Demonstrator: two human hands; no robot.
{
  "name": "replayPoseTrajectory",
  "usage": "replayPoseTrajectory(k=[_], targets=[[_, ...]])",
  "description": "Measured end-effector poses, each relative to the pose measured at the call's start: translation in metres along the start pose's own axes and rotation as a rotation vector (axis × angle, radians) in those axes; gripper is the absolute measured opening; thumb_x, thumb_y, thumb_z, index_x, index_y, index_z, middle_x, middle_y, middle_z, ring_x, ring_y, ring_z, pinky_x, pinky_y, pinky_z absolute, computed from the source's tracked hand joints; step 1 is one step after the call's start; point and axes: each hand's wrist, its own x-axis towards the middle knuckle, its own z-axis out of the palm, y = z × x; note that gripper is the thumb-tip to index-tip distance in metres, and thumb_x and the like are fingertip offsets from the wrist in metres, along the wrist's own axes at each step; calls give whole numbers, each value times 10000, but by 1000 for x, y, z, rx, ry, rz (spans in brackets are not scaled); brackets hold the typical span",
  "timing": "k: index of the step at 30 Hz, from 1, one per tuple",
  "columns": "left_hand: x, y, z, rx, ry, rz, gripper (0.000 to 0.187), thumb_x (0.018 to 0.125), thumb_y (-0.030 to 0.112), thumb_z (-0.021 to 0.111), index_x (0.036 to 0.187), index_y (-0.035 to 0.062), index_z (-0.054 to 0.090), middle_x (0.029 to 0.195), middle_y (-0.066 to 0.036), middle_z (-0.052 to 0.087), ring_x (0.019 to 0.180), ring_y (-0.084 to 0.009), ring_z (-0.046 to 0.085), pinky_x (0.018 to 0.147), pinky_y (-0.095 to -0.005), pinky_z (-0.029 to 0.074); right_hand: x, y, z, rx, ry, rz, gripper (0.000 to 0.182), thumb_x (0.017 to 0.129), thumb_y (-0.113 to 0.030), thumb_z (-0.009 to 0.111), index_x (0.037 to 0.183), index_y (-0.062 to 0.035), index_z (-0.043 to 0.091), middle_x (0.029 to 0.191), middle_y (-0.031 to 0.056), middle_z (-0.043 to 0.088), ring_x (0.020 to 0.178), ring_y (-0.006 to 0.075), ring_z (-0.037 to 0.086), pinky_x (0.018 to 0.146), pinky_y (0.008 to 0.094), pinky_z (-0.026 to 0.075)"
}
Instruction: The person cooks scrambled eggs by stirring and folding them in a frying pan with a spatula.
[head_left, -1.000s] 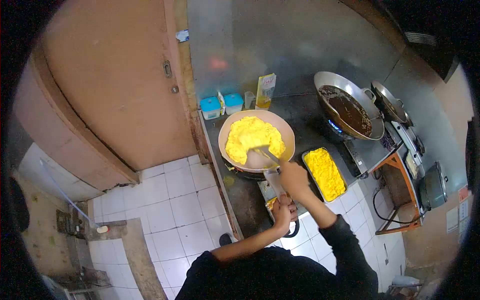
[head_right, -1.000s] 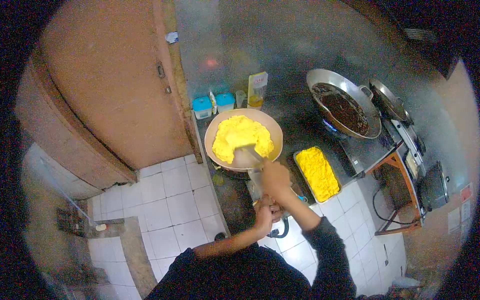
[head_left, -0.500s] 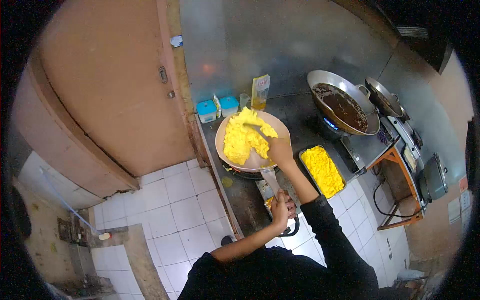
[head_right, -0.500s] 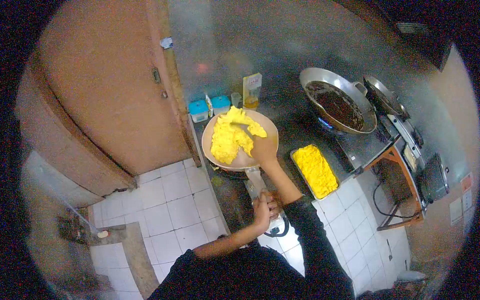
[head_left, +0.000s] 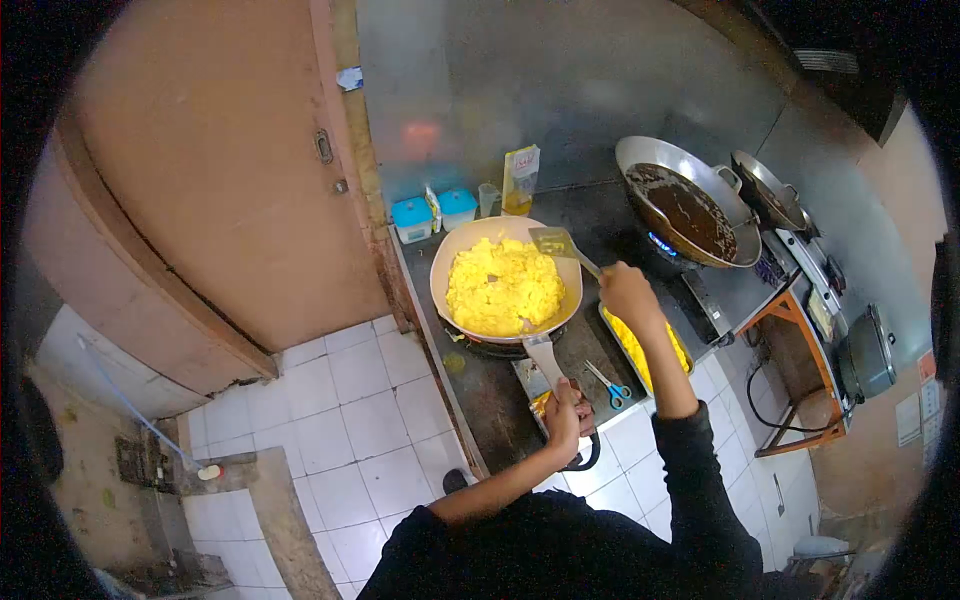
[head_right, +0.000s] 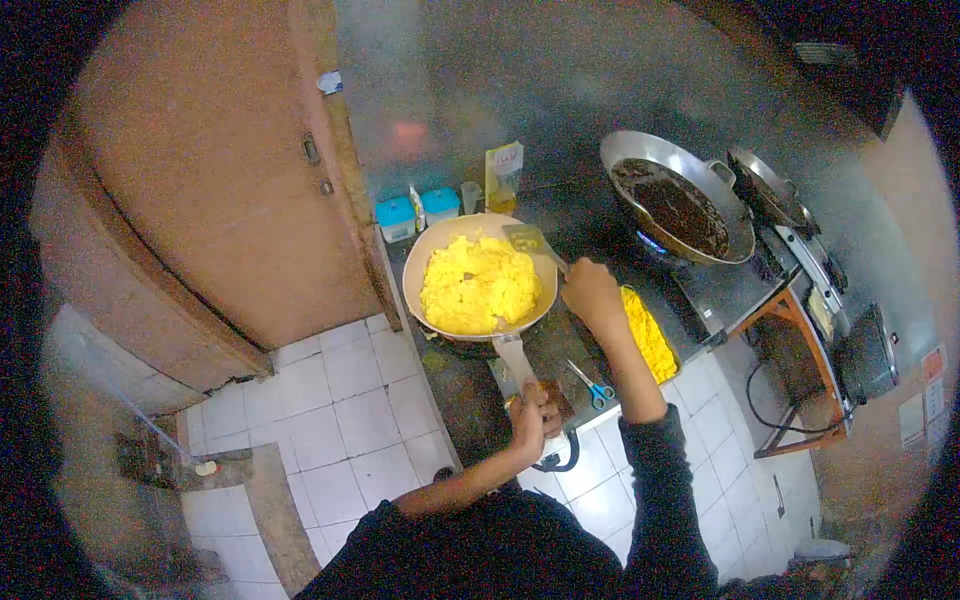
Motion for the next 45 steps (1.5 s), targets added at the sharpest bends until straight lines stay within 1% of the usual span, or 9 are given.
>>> replayPoseTrajectory(k=[7,9,13,22,26,29,36,42,45], targets=[[-12,22,-6,-13,-35,-94,376,881,483,402,764,128,375,477,34,314,312,-92,262,297,-252,187,63,-10,94,56,-10,119,271,759,-217,548,936,-19,604,917,212,598,847,377,587,760,435,473],[-16,33,-17,42,-56,-126,371,870,498,413,799,136,383,488,47,300,325,-80,256,304,-246,180,77,-16,102,6,-59,-284,278,765,-208,544,1000,-74,612,907,178,610,833,354,593,745,419,479],[-31,69,-27,148,-33,-255,373,856,506,434,818,137,398,500,66,276,339,-61,245,311,-237,171,120,-10,79,89,-253,-653,243,749,-169,487,943,-141,630,829,149,618,814,335,591,707,421,478],[-38,99,-44,140,-56,-288,362,866,455,456,831,99,398,501,51,287,328,-49,233,304,-218,170,66,-11,-33,-365,-353,-938,168,749,-227,547,873,-151,631,710,131,610,641,319,602,572,423,487],[-39,102,-42,163,-79,-265,366,868,460,456,833,100,398,504,54,291,327,-48,229,304,-216,171,28,-1,-45,-530,-260,-885,167,728,-199,549,866,-165,636,672,112,610,595,291,613,531,405,496],[-42,99,-41,209,-55,-248,373,864,466,464,831,101,395,504,56,293,327,-45,235,304,-210,174,25,18,29,-459,35,-647,167,735,-134,500,838,-129,631,687,131,617,610,277,627,532,397,505],[-42,129,-59,323,-59,-251,380,869,466,457,828,95,385,508,47,290,318,-36,225,292,-207,148,27,18,-9,-33,31,-300,203,756,-194,505,855,-71,632,731,185,613,699,354,616,638,445,502],[-44,163,-69,466,-71,-308,369,881,447,439,808,88,387,501,51,284,329,-24,212,297,-199,142,80,25,63,-61,49,-197,244,804,-237,509,978,-132,644,798,213,607,727,367,603,688,447,490],[-39,182,-80,486,-116,-358,357,884,431,441,793,88,402,496,53,284,328,-21,213,294,-196,138,123,14,87,6,-51,-198,253,741,-177,512,939,-53,611,860,219,609,834,351,603,733,441,488]])
